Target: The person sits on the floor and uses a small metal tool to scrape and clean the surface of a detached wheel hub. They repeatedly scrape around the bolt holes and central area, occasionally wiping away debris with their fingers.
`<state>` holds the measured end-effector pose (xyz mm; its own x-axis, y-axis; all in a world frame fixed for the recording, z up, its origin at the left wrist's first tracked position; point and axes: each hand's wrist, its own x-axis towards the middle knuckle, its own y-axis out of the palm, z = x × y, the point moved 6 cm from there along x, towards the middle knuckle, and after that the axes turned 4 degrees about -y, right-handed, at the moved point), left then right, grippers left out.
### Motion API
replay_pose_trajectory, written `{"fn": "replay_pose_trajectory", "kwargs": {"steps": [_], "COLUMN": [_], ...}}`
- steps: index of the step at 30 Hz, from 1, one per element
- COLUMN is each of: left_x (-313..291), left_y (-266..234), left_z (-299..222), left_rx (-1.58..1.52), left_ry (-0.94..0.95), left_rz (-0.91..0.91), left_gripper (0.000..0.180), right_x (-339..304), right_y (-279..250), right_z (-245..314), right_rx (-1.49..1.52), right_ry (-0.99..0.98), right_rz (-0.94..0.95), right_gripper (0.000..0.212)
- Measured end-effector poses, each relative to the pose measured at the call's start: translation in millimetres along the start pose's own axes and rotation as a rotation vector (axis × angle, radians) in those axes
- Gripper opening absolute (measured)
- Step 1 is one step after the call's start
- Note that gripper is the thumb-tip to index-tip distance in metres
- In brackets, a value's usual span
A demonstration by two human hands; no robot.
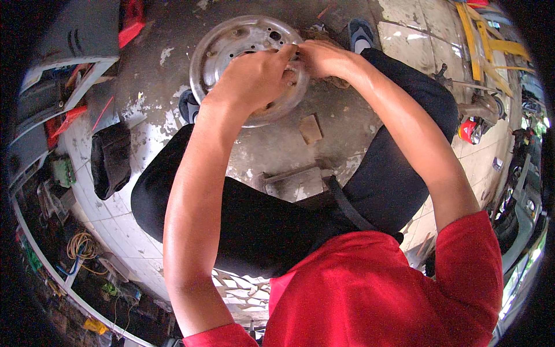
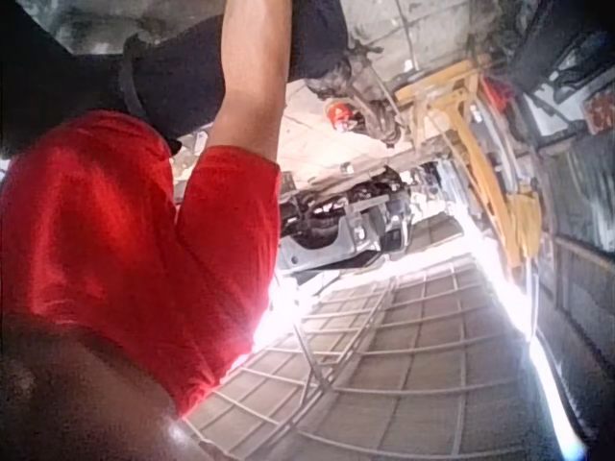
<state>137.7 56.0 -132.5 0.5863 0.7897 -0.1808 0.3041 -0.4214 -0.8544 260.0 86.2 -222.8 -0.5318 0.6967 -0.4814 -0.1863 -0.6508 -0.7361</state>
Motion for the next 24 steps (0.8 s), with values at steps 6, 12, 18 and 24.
{"fn": "replay_pose_trajectory", "kwargs": {"steps": [6,12,18,24], "left_x": [2,-3,-6,-10], "left_y": [5,9,18,15], "left_z": [7,11,20,18], "left_rx": [-0.006,0.086,0.174,0.141], "left_ry": [0.007,-0.067,-0.077,-0.074], "left_rz": [0.079,0.171,0.306,0.257], "left_gripper": [0.037,0.039,0.040,0.042], "right_x": [-4,-1,-1,-1], "right_y": [9,-5,-6,-6], "right_z": [1,5,7,14], "right_rx": [0.063,-0.009,0.003,-0.105], "right_ry": [-0.077,-0.147,-0.007,-0.011], "right_rz": [-0.103,-0.110,-0.020,0.023], "right_gripper": [0.031,0.022,0.025,0.027]}}
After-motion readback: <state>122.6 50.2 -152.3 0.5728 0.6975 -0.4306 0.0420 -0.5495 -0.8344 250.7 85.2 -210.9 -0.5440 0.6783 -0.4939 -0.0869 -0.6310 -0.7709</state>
